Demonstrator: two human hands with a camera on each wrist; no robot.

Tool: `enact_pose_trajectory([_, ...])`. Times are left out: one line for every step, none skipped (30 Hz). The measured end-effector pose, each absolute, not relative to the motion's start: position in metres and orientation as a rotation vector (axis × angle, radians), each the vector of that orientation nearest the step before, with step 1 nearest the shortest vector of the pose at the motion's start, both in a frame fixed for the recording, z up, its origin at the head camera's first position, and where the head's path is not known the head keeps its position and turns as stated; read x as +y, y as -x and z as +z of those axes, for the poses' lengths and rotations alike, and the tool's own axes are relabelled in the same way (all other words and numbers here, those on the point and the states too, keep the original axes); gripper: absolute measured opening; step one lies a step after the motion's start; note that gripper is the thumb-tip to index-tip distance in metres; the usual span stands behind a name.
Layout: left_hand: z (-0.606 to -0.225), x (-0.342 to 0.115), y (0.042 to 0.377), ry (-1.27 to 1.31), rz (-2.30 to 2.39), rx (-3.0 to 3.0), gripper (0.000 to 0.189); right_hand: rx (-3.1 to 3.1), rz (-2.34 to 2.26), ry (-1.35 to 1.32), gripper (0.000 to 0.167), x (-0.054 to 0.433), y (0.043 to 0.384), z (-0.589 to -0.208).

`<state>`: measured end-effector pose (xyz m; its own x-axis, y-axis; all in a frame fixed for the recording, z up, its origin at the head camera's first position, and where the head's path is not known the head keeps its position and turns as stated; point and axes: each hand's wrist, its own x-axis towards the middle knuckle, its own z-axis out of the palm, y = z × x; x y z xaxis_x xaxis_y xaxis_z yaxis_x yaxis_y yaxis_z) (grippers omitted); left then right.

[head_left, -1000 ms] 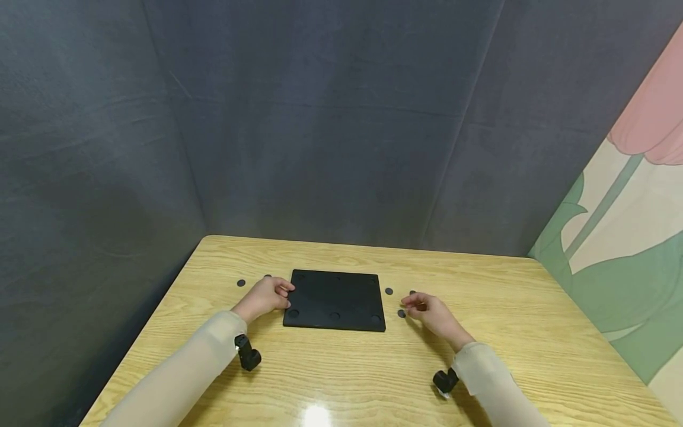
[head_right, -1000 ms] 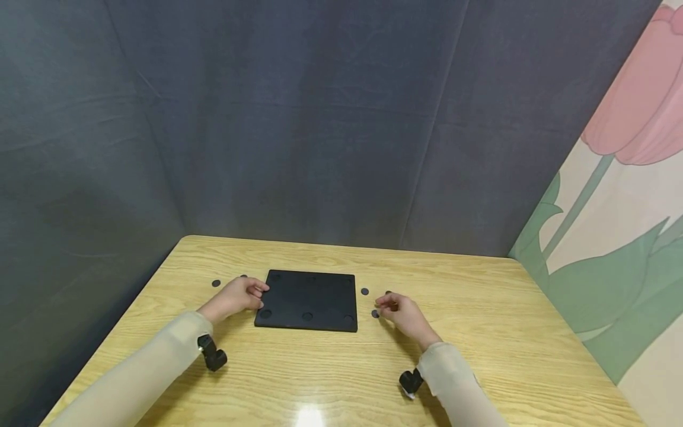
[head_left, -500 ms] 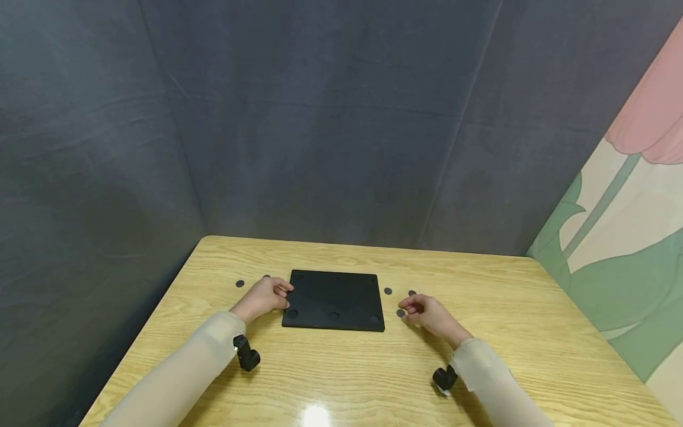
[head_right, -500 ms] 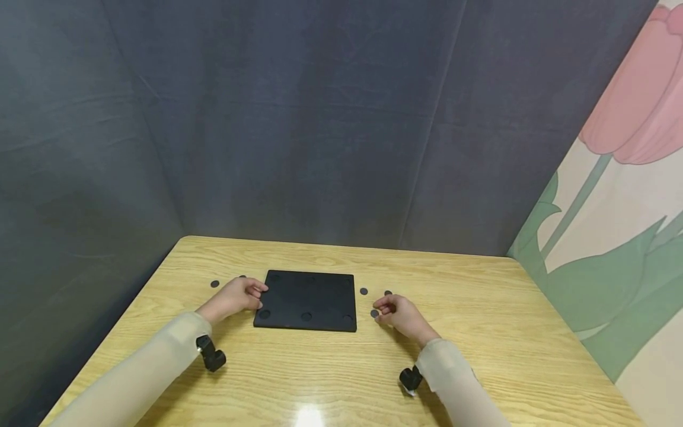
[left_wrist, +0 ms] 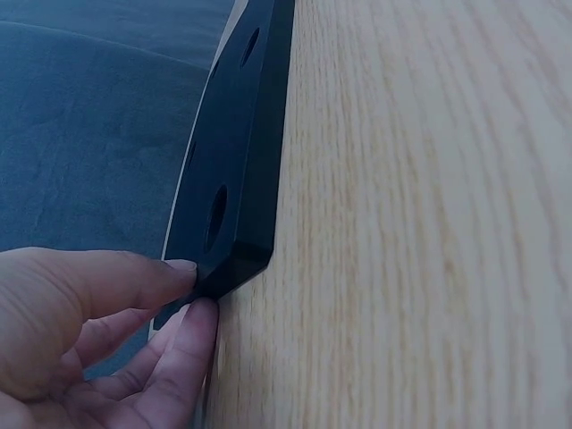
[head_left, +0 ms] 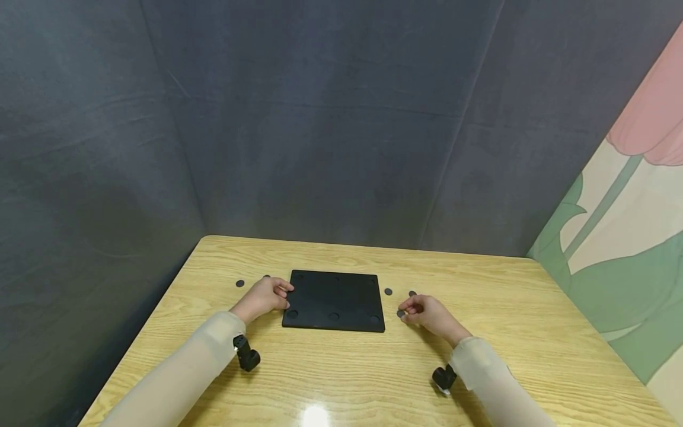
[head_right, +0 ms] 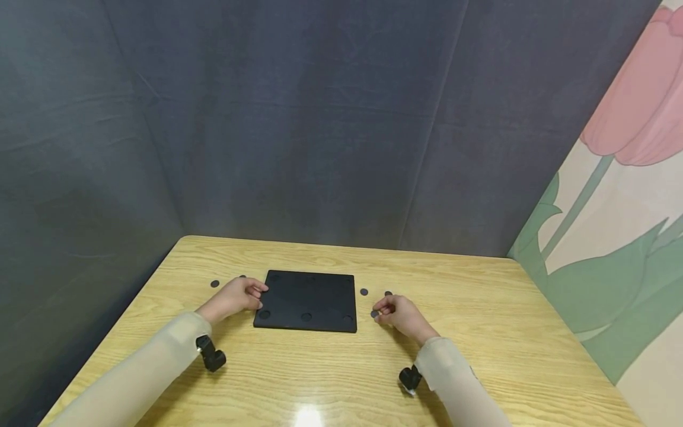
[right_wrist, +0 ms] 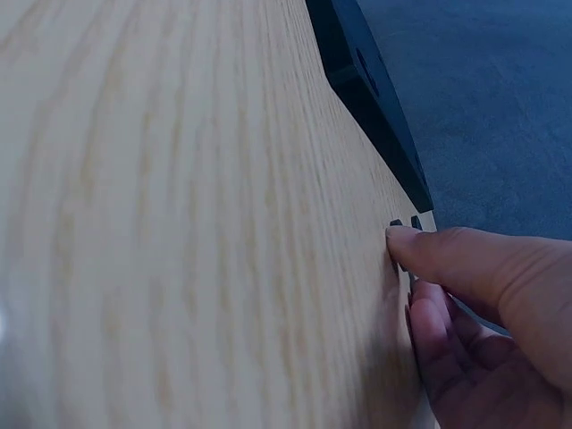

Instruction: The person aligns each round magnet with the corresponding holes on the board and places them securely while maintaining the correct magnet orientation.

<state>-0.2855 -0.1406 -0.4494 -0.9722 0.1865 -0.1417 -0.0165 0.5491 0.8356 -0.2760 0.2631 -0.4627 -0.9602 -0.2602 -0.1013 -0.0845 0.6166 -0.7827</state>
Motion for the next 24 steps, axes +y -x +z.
enact_pose_trajectory([-0.4491, -0.1406, 0.2852, -0.148, 1.388, 2.571, 0.038, 2.637, -1.255, 0.284, 0.019, 0.2631, 0.2759, -0.4625])
enact_pose_trajectory([-0.4493, -0.1409, 0.2851, -0.155, 1.383, 2.575, 0.038, 2.639, -1.251, 0.276, 0.018, 0.2631, 0.2760, -0.4625])
enact_pose_trajectory([-0.4494, -0.1410, 0.2851, -0.154, 1.386, 2.572, 0.038, 2.643, -1.241, 0.279, 0.018, 0.2632, 0.2761, -0.4624])
enact_pose_trajectory([-0.4494, -0.1410, 0.2851, -0.147, 1.389, 2.570, 0.038, 2.647, -1.234, 0.276, 0.017, 0.2631, 0.2763, -0.4625])
enact_pose_trajectory([-0.4497, -0.1412, 0.2854, -0.140, 1.392, 2.569, 0.038, 2.652, -1.227, 0.277, 0.017, 0.2630, 0.2766, -0.4625])
enact_pose_trajectory([-0.4498, -0.1414, 0.2855, -0.138, 1.393, 2.569, 0.038, 2.657, -1.222, 0.275, 0.016, 0.2627, 0.2769, -0.4626])
enact_pose_trajectory([-0.4500, -0.1415, 0.2856, -0.135, 1.396, 2.568, 0.038, 2.662, -1.216, 0.275, 0.016, 0.2625, 0.2770, -0.4627])
enact_pose_trajectory([-0.4501, -0.1416, 0.2856, -0.129, 1.400, 2.568, 0.038, 2.667, -1.212, 0.271, 0.016, 0.2621, 0.2775, -0.4630])
enact_pose_trajectory([-0.4500, -0.1416, 0.2857, -0.124, 1.403, 2.565, 0.038, 2.674, -1.203, 0.273, 0.015, 0.2618, 0.2774, -0.4631])
enact_pose_trajectory([-0.4502, -0.1416, 0.2858, -0.125, 1.402, 2.567, 0.038, 2.680, -1.200, 0.263, 0.015, 0.2614, 0.2776, -0.4634])
enact_pose_trajectory([-0.4503, -0.1416, 0.2858, -0.128, 1.403, 2.565, 0.038, 2.685, -1.195, 0.262, 0.014, 0.2612, 0.2775, -0.4635])
enact_pose_trajectory([-0.4504, -0.1415, 0.2857, -0.130, 1.404, 2.564, 0.038, 2.691, -1.188, 0.257, 0.014, 0.2609, 0.2775, -0.4639])
enact_pose_trajectory([-0.4506, -0.1414, 0.2856, -0.129, 1.406, 2.563, 0.038, 2.701, -1.176, 0.264, 0.014, 0.2609, 0.2775, -0.4641])
enact_pose_trajectory([-0.4507, -0.1413, 0.2856, -0.126, 1.407, 2.562, 0.037, 2.705, -1.173, 0.261, 0.014, 0.2606, 0.2775, -0.4641])
enact_pose_trajectory([-0.4512, -0.1414, 0.2856, -0.132, 1.405, 2.563, 0.037, 2.709, -1.170, 0.262, 0.013, 0.2604, 0.2771, -0.4639])
enact_pose_trajectory([-0.4515, -0.1413, 0.2858, -0.132, 1.406, 2.563, 0.037, 2.714, -1.163, 0.271, 0.013, 0.2602, 0.2770, -0.4637])
enact_pose_trajectory([-0.4517, -0.1412, 0.2858, -0.135, 1.404, 2.564, 0.037, 2.718, -1.158, 0.281, 0.013, 0.2601, 0.2768, -0.4635])
enact_pose_trajectory([-0.4518, -0.1412, 0.2858, -0.135, 1.403, 2.564, 0.037, 2.722, -1.153, 0.290, 0.013, 0.2600, 0.2765, -0.4632])
enact_pose_trajectory([-0.4519, -0.1412, 0.2859, -0.139, 1.400, 2.564, 0.037, 2.725, -1.151, 0.299, 0.013, 0.2596, 0.2761, -0.4625])
enact_pose_trajectory([-0.4519, -0.1412, 0.2860, -0.139, 1.398, 2.564, 0.037, 2.723, -1.155, 0.299, 0.013, 0.2591, 0.2756, -0.4617])
enact_pose_trajectory([-0.4519, -0.1414, 0.2861, -0.146, 1.393, 2.566, 0.037, 2.728, -1.149, 0.309, 0.013, 0.2589, 0.2754, -0.4612])
enact_pose_trajectory([-0.4514, -0.1412, 0.2863, -0.140, 1.396, 2.563, 0.037, 2.731, -1.144, 0.321, 0.014, 0.2587, 0.2752, -0.4606])
enact_pose_trajectory([-0.4509, -0.1413, 0.2864, -0.137, 1.397, 2.561, 0.037, 2.730, -1.149, 0.323, 0.014, 0.2583, 0.2750, -0.4597])
enact_pose_trajectory([-0.4507, -0.1413, 0.2864, -0.139, 1.395, 2.559, 0.037, 2.729, -1.151, 0.329, 0.014, 0.2578, 0.2748, -0.4586])
